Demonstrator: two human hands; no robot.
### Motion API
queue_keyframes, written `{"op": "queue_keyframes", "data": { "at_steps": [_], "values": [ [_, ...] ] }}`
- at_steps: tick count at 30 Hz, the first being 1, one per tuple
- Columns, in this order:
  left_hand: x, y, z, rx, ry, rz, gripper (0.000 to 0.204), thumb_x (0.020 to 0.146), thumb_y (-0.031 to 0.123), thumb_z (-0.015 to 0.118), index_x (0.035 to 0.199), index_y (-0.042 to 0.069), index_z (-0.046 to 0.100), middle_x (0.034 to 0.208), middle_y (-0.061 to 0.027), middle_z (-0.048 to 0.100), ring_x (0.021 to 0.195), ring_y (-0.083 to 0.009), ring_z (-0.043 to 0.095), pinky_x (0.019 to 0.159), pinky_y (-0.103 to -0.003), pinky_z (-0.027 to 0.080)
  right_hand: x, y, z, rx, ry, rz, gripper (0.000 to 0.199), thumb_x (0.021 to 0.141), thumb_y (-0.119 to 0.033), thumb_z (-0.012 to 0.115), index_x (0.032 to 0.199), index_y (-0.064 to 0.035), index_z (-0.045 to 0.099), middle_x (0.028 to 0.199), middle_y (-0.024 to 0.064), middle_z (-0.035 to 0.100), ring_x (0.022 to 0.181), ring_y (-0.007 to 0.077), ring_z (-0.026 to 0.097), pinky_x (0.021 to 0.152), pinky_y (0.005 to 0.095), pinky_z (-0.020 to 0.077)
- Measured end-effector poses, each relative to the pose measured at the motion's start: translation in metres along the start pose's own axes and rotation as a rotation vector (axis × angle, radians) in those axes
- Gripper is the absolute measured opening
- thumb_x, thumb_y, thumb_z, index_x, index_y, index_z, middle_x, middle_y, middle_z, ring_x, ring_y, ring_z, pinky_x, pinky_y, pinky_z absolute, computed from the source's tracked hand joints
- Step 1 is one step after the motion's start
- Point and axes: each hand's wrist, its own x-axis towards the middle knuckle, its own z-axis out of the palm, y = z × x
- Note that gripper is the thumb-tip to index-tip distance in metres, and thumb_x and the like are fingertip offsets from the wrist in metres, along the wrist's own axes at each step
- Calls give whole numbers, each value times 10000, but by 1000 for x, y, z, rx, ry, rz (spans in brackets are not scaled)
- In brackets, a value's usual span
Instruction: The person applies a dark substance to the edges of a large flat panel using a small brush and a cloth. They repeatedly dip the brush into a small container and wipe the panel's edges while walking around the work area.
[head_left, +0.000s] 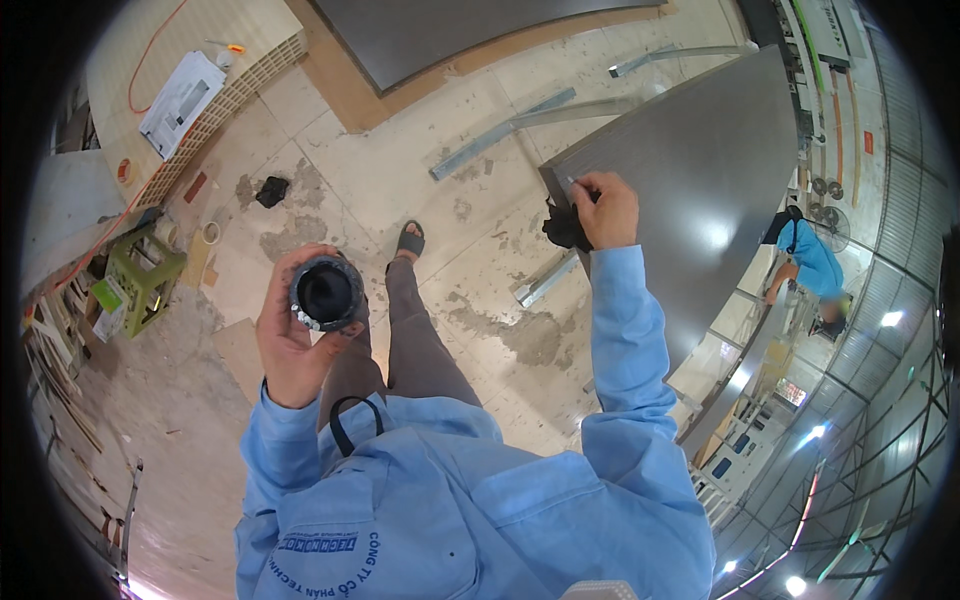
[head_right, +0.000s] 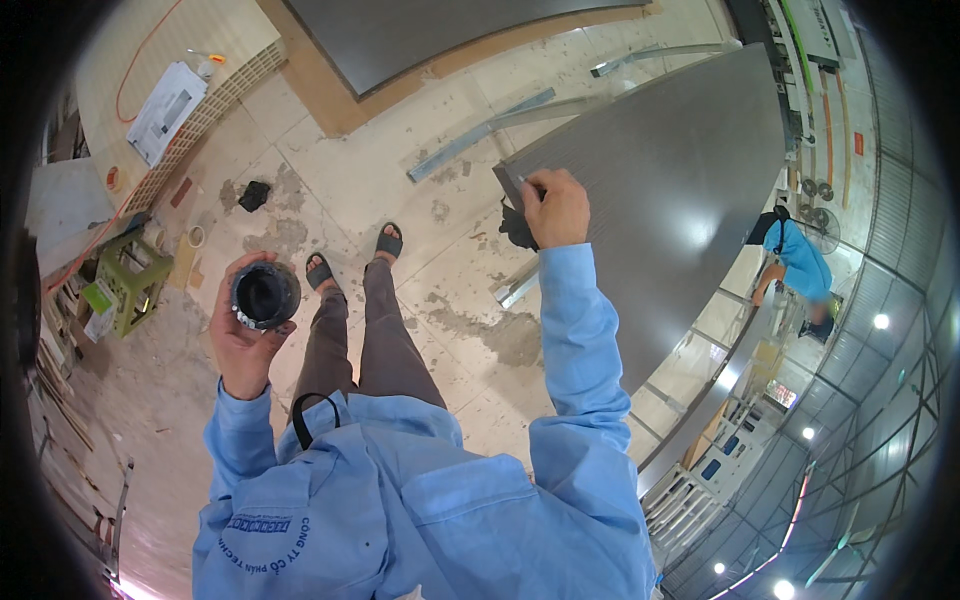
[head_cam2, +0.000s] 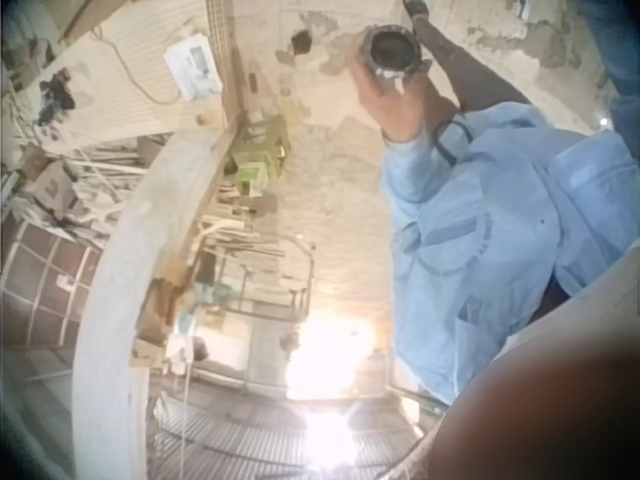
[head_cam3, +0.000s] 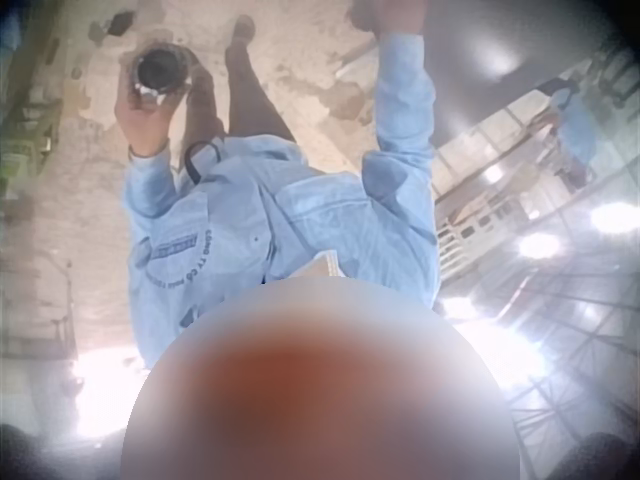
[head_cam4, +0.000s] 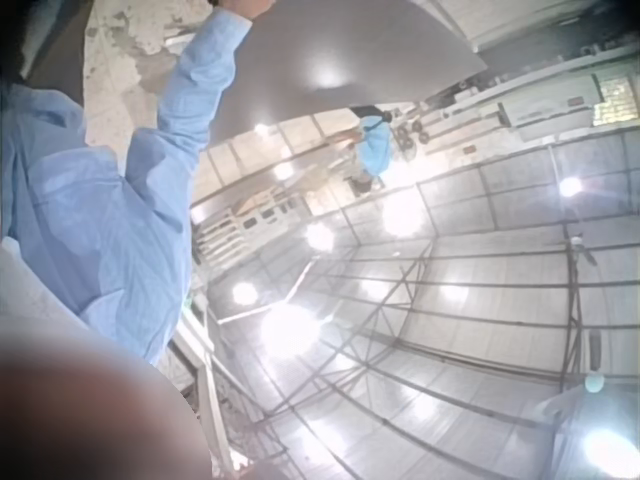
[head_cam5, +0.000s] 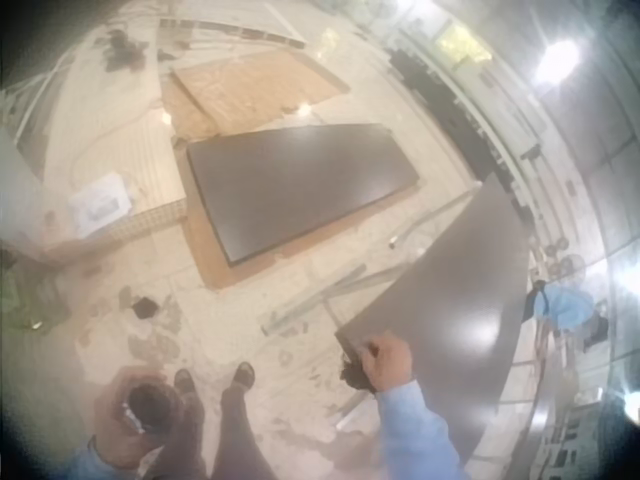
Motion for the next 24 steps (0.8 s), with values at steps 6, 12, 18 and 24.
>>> {"op": "queue_keyframes", "data": {
  "at_steps": [6, 12, 18, 24],
  "values": [
    [3, 1, 1, 20, 6, -17, 727, 715, 54, 841, 1381, 18, 552, 1336, -108, 602, 1236, -226, 602, 1099, -365, 456, 11, 11, -1, -40, -71, 75, 105, 854, -173, 745, 920, -95, 770, 917, 143, 704, 898, 383, 688, 799, 482, 545],
    [2, 1, 3, -26, 12, -35, 737, 716, 45, 846, 1389, 21, 548, 1356, -117, 583, 1242, -238, 601, 1102, -370, 459, 20, 19, -4, -75, -15, 114, 121, 849, -189, 749, 930, -107, 786, 924, 154, 710, 906, 385, 693, 812, 482, 548],
    [3, -1, 0, 28, 9, 12, 736, 734, 60, 864, 1394, 18, 542, 1378, -124, 571, 1263, -242, 594, 1107, -375, 459, 22, 25, -4, -2, -144, 15, 138, 853, -205, 763, 933, -95, 786, 920, 158, 719, 892, 378, 698, 801, 466, 552],
    [1, -2, 3, 26, -8, 23, 739, 750, 91, 879, 1396, 7, 532, 1377, -127, 568, 1266, -247, 595, 1112, -377, 457, 23, 24, -5, -100, -39, 69, 122, 858, -193, 759, 934, -103, 790, 919, 155, 708, 903, 382, 693, 801, 469, 549]
  ]
}}
